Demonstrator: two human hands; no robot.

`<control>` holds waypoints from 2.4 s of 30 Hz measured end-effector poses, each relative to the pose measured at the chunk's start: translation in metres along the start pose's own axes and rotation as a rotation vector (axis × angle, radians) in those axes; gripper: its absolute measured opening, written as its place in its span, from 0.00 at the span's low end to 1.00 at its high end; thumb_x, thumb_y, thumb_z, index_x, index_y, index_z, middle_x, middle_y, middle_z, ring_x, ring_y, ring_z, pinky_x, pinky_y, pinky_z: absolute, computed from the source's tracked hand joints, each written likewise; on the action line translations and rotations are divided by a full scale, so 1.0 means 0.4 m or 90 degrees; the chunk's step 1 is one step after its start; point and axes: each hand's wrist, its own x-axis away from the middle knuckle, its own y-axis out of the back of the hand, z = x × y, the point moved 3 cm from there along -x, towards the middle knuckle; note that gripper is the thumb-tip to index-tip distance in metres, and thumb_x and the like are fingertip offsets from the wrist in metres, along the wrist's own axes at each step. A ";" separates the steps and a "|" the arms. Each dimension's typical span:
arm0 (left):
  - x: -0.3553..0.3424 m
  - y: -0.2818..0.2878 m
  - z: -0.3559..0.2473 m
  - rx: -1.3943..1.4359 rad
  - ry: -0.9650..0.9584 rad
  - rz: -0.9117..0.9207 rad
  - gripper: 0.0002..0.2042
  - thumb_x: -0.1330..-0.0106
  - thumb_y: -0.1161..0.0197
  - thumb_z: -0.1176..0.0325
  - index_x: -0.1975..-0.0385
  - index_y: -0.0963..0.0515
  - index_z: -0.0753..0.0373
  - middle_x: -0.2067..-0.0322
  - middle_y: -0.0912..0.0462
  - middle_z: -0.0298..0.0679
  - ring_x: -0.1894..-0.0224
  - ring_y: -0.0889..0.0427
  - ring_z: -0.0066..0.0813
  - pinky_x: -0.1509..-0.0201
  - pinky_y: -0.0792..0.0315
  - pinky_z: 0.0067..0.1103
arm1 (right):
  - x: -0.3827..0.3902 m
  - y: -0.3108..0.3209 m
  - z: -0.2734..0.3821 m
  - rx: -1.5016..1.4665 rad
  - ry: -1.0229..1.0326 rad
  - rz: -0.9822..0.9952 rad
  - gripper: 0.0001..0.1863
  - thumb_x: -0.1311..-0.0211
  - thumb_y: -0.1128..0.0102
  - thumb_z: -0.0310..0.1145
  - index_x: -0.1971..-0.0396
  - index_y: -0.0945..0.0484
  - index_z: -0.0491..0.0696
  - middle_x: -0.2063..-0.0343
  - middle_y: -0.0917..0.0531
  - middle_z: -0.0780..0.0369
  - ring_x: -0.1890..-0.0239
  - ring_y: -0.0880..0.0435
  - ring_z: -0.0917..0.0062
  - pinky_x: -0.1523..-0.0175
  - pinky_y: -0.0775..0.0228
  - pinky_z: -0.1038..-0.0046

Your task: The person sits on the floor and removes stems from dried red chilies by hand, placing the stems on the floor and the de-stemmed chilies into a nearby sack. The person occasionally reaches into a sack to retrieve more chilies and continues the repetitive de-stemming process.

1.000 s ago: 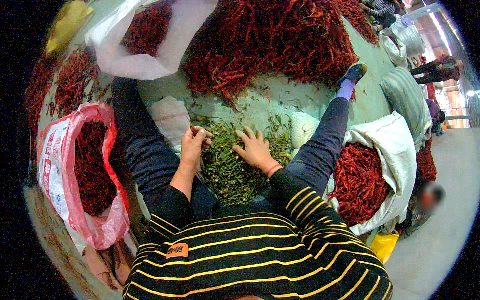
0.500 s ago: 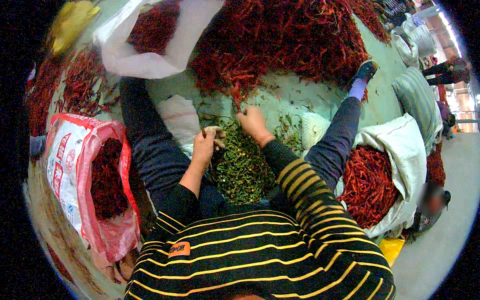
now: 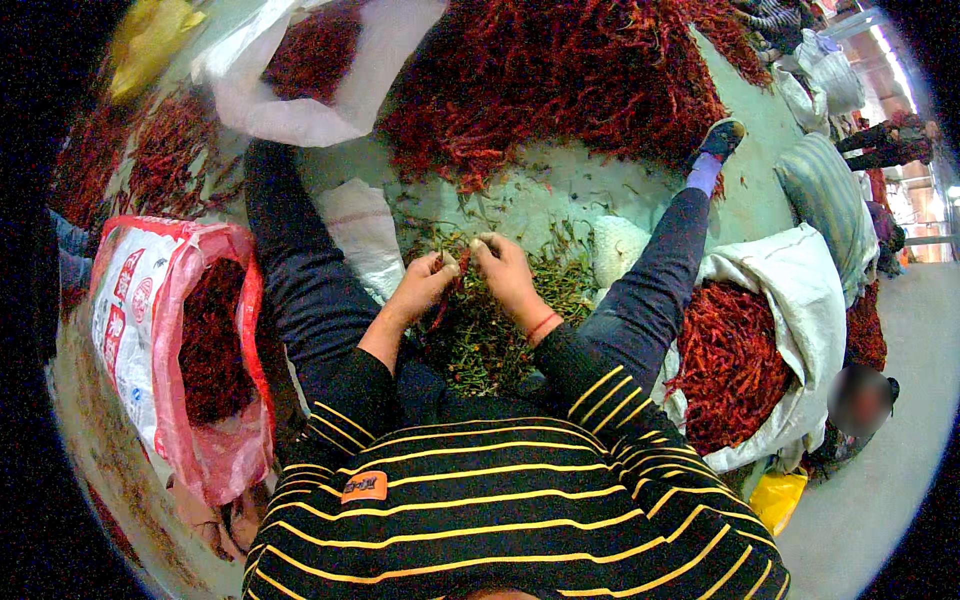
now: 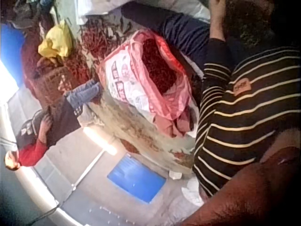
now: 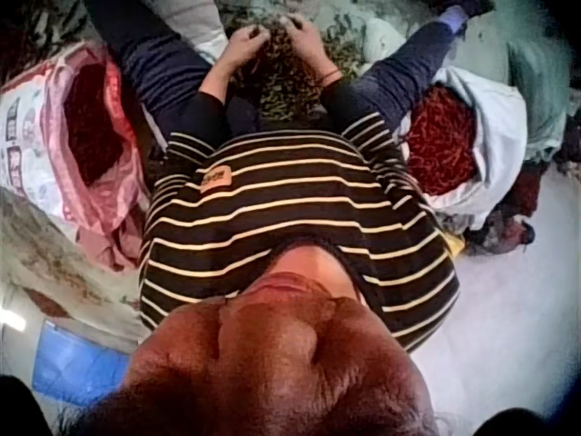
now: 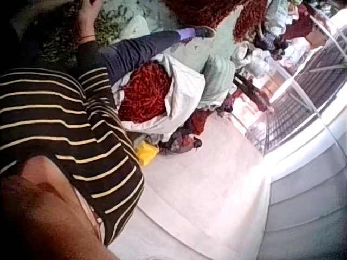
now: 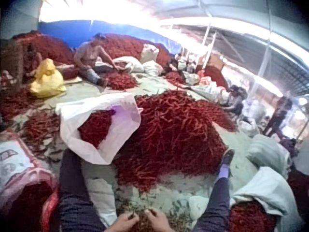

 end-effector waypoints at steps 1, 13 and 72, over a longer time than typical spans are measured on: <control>0.000 -0.003 0.006 -0.003 -0.006 0.027 0.07 0.38 0.46 0.67 0.74 0.28 0.63 0.78 0.27 0.28 0.75 0.33 0.16 0.70 0.36 0.18 | -0.014 0.002 -0.009 -0.022 -0.014 0.028 0.10 0.41 0.45 0.34 0.70 0.23 0.42 0.79 0.25 0.69 0.75 0.30 0.86 0.69 0.37 0.80; 0.035 -0.029 -0.020 -0.428 -0.187 0.012 0.07 0.42 0.43 0.66 0.68 0.30 0.61 0.78 0.24 0.47 0.73 0.23 0.46 0.72 0.32 0.34 | 0.045 0.034 -0.027 -0.150 -0.161 0.160 0.08 0.45 0.43 0.32 0.80 0.28 0.47 0.83 0.29 0.69 0.81 0.34 0.86 0.75 0.45 0.82; 0.131 -0.116 0.043 0.086 0.010 0.200 0.15 0.39 0.44 0.69 0.54 0.30 0.69 0.68 0.21 0.39 0.66 0.23 0.26 0.63 0.28 0.23 | 0.273 0.077 0.031 0.082 0.123 0.381 0.30 0.36 0.53 0.48 0.39 0.42 0.48 0.49 0.29 0.58 0.49 0.31 0.75 0.44 0.40 0.73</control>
